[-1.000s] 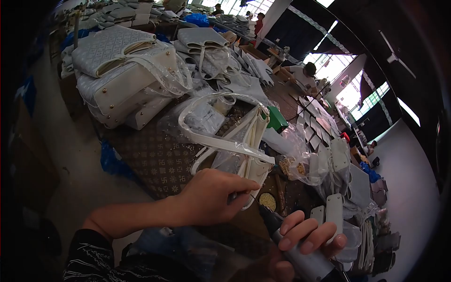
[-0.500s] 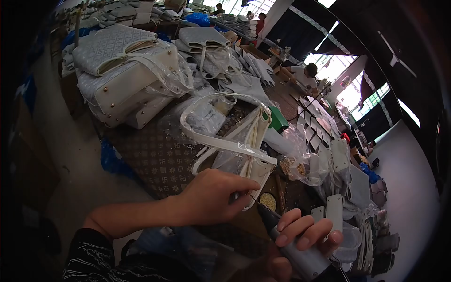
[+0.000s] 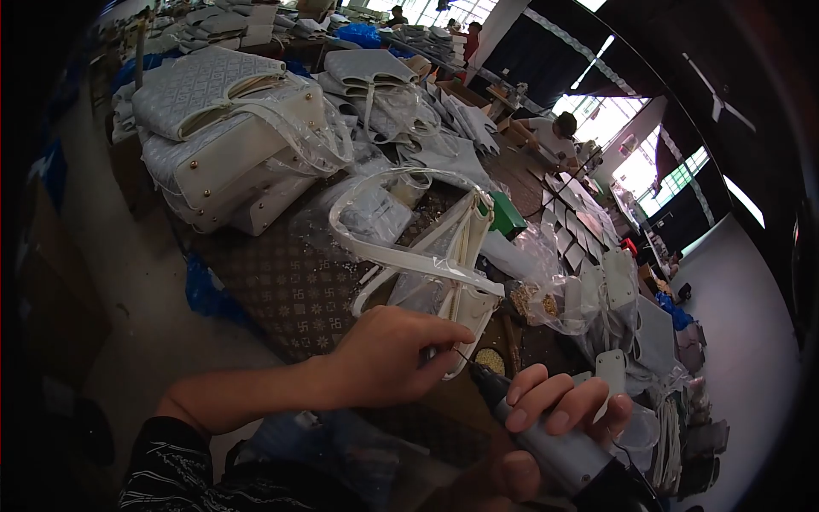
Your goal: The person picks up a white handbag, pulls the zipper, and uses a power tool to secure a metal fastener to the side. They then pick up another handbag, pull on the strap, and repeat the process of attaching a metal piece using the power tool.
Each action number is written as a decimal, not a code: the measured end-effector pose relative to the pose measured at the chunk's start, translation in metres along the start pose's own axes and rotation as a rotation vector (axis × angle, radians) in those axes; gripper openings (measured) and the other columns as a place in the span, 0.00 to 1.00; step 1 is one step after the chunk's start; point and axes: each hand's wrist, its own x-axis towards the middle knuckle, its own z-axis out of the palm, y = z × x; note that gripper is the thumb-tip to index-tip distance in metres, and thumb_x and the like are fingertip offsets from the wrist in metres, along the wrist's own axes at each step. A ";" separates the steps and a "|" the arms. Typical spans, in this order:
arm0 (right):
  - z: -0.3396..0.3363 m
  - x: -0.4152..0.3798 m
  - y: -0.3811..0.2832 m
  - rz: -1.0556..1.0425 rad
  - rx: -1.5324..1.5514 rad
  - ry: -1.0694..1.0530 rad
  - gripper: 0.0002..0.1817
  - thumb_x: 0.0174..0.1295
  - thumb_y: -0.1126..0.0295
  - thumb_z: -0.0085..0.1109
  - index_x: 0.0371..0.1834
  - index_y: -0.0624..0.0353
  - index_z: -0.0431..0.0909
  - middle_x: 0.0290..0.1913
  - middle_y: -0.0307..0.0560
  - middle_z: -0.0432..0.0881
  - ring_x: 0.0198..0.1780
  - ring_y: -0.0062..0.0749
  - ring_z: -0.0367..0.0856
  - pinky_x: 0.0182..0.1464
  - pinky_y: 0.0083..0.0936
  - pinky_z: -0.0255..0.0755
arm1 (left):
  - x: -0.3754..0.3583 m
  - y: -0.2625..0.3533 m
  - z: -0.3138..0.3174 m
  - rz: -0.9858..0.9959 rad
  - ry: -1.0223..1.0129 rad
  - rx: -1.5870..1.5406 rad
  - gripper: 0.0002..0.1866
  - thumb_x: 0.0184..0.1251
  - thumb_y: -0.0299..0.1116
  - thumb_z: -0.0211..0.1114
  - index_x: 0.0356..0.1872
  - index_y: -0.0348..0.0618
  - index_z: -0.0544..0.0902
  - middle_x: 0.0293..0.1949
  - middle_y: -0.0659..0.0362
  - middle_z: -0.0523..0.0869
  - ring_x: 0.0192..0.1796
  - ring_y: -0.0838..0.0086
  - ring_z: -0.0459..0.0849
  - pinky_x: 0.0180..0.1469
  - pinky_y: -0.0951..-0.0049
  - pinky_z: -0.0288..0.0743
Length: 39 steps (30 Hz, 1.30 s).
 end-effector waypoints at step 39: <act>-0.010 -0.001 0.017 -0.148 0.061 -0.070 0.34 0.57 0.73 0.83 0.61 0.41 0.68 0.47 0.40 0.72 0.38 0.34 0.83 0.46 0.41 0.75 | -0.001 -0.002 0.001 -0.029 0.027 -0.070 0.11 0.66 0.27 0.77 0.48 0.42 0.92 0.34 0.56 0.94 0.31 0.76 0.91 0.37 0.74 0.85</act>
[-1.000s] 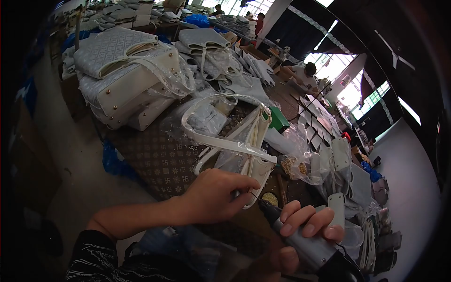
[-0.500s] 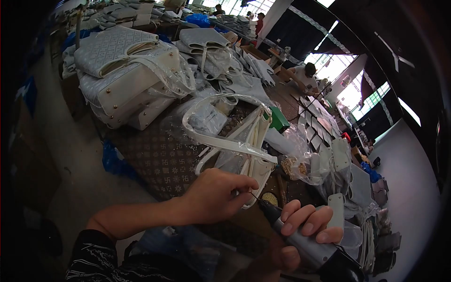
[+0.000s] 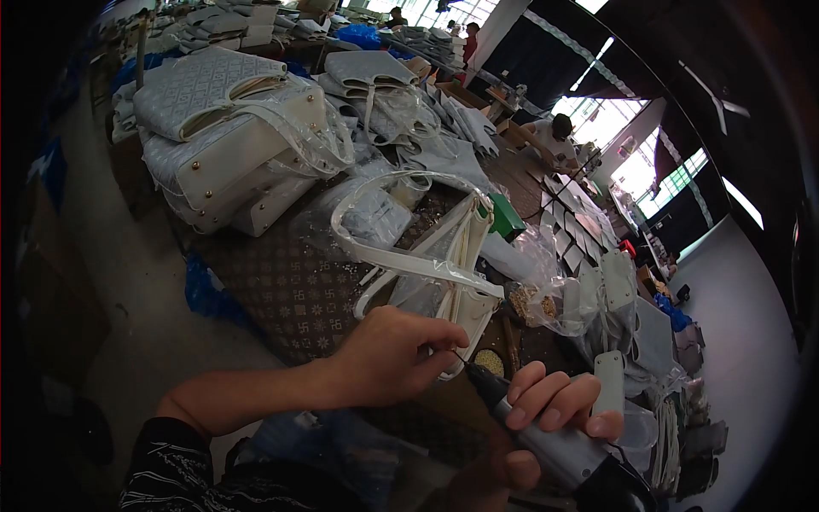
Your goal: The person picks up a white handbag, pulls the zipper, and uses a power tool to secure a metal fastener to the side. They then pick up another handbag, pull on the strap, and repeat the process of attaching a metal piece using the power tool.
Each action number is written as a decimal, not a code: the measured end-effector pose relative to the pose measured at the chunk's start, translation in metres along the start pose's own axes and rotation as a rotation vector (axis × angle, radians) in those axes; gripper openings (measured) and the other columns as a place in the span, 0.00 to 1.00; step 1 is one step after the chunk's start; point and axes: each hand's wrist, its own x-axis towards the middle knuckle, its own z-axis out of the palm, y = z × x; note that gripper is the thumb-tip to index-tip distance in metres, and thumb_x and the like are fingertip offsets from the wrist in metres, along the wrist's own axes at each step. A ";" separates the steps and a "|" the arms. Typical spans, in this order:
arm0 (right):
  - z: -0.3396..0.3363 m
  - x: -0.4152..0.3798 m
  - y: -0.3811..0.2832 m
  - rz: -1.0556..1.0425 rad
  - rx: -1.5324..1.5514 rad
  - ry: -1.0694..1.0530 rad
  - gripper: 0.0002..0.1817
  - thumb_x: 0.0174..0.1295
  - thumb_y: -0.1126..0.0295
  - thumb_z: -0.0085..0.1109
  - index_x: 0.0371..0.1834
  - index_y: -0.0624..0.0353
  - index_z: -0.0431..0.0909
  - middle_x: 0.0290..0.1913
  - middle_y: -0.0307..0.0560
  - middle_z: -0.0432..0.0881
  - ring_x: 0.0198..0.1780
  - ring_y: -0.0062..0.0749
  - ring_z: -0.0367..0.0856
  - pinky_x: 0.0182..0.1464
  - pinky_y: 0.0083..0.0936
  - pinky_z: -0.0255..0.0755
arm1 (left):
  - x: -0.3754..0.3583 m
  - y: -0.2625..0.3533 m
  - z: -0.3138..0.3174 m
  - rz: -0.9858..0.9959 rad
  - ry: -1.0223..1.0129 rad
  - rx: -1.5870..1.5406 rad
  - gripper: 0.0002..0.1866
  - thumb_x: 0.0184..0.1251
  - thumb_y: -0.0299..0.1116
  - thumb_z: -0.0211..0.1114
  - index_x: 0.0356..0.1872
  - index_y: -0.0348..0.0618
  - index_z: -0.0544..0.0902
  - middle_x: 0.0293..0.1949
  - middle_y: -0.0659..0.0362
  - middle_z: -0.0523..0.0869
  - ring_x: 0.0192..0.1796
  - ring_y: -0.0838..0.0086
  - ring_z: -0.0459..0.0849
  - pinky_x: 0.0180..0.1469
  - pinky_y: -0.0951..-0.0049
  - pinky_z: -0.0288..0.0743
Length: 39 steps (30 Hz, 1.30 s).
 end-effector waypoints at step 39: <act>-0.123 -0.082 0.069 0.778 -0.672 0.117 0.36 0.65 0.70 0.76 0.76 0.61 0.72 0.66 0.52 0.83 0.69 0.44 0.81 0.70 0.41 0.75 | 0.056 -0.024 0.032 -0.143 0.204 -0.441 0.45 0.79 0.40 0.69 0.85 0.30 0.54 0.80 0.44 0.67 0.78 0.63 0.70 0.79 0.64 0.64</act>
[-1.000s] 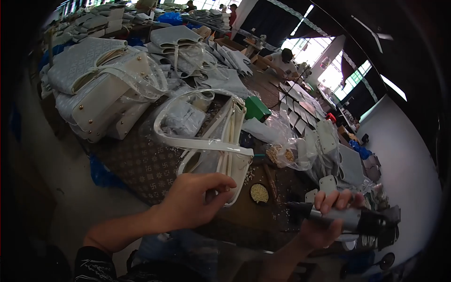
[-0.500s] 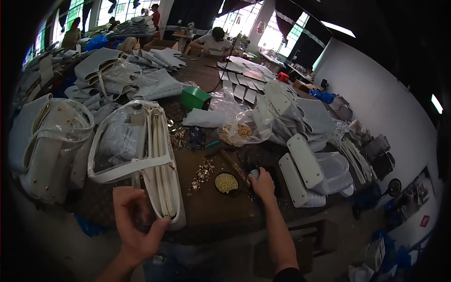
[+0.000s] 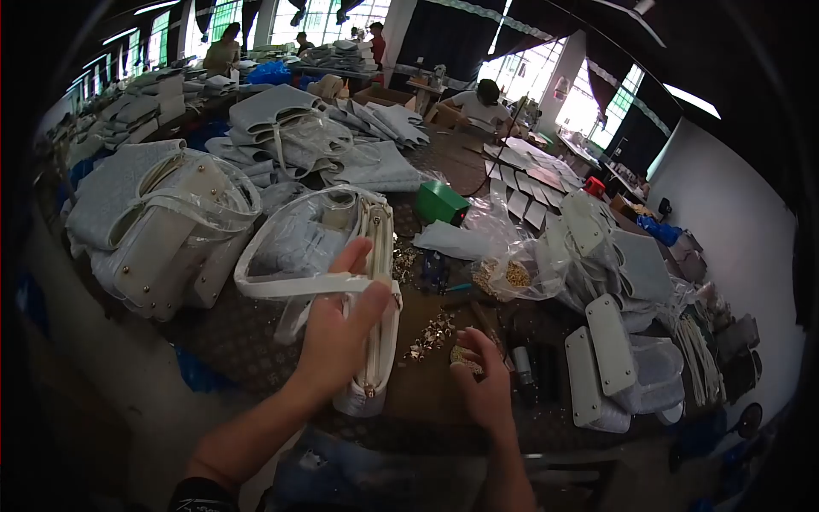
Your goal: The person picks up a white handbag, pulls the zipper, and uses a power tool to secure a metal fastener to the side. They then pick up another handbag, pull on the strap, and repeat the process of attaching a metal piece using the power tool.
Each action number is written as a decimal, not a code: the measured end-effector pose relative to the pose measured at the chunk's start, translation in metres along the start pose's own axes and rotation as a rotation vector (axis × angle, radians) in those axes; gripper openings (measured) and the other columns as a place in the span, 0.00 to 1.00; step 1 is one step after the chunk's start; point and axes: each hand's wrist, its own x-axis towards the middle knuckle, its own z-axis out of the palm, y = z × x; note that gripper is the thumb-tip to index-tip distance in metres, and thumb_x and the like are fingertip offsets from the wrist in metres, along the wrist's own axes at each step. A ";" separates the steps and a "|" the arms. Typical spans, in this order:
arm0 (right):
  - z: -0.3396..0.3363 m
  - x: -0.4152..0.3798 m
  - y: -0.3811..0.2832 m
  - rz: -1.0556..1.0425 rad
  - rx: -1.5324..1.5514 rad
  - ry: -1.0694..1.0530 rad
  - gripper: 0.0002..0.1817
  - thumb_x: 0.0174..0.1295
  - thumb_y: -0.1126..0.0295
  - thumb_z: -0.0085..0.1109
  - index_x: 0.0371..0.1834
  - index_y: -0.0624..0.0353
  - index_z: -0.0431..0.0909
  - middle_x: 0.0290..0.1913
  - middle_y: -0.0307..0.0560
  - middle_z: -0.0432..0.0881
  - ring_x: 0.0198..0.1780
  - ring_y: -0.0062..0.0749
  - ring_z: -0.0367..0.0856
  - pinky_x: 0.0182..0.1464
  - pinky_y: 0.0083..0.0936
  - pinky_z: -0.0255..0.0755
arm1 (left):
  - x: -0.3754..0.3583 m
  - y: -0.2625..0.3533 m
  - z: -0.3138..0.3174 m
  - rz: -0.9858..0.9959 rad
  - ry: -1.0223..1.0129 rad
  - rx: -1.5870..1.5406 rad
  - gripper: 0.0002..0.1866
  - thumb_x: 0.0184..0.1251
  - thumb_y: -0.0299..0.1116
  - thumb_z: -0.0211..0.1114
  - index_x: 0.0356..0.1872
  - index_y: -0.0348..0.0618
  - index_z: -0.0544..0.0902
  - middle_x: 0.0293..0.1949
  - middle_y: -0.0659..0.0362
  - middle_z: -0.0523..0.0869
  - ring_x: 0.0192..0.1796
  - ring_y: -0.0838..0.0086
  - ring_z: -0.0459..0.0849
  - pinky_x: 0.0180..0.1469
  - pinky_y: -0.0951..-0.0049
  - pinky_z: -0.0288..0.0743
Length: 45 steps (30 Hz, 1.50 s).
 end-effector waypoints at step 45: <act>-0.435 -0.113 0.203 -0.059 -1.353 0.601 0.27 0.65 0.76 0.64 0.70 0.60 0.78 0.68 0.61 0.82 0.73 0.66 0.74 0.71 0.57 0.70 | 0.009 -0.114 0.154 -0.589 -0.963 -0.321 0.26 0.80 0.36 0.69 0.73 0.36 0.78 0.64 0.54 0.88 0.63 0.69 0.87 0.67 0.69 0.79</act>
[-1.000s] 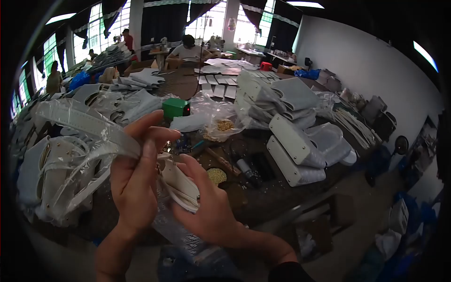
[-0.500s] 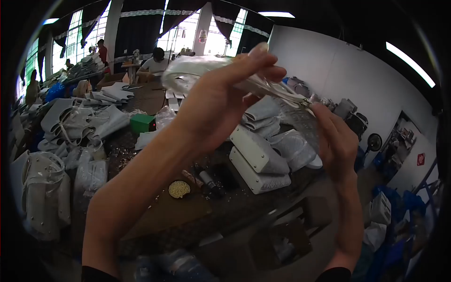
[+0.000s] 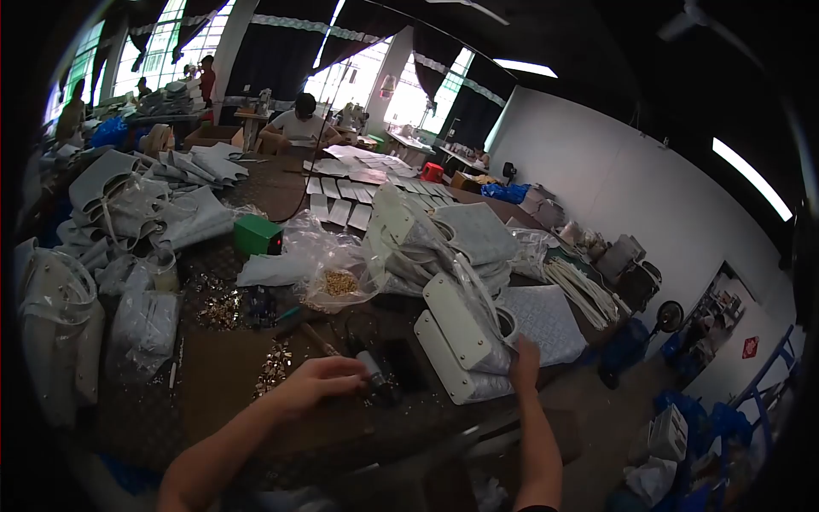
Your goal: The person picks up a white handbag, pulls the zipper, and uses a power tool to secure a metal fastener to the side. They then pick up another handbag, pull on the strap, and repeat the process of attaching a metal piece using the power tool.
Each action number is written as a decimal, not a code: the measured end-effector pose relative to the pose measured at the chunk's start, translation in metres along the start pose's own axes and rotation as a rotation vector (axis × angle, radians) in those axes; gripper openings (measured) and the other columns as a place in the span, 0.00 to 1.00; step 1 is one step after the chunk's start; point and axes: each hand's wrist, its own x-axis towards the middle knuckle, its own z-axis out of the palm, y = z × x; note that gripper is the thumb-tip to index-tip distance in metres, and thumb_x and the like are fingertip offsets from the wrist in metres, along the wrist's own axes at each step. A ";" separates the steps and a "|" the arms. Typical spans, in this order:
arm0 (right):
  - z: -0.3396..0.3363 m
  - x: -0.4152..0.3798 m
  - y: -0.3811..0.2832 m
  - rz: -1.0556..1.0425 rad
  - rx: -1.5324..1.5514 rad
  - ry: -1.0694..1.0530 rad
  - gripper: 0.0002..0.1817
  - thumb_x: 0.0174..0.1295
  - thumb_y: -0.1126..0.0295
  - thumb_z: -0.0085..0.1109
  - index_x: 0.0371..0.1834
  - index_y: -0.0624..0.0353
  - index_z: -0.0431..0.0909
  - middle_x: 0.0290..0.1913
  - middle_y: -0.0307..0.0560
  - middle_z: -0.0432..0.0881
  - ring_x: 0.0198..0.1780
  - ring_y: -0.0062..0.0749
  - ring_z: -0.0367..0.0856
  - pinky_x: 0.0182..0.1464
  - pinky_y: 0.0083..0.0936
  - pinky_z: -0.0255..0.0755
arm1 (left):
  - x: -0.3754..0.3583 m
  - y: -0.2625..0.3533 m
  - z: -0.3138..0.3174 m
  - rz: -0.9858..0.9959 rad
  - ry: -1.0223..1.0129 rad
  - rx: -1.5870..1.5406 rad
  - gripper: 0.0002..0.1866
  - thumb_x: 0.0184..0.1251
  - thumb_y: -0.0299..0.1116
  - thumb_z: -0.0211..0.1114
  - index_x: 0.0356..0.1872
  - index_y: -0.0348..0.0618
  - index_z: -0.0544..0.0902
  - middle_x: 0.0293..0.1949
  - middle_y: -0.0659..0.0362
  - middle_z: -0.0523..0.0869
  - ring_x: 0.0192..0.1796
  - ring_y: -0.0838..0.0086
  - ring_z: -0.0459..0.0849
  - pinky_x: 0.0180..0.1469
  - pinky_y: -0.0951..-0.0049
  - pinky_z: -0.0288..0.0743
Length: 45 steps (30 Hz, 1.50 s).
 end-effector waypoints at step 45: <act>-0.067 0.142 -0.078 0.262 0.047 -0.192 0.24 0.66 0.73 0.60 0.66 0.66 0.82 0.67 0.62 0.83 0.70 0.58 0.80 0.72 0.48 0.72 | -0.316 -0.094 -0.132 0.116 1.382 0.988 0.06 0.73 0.21 0.65 0.48 0.33 0.84 0.45 0.49 0.86 0.49 0.58 0.85 0.53 0.63 0.77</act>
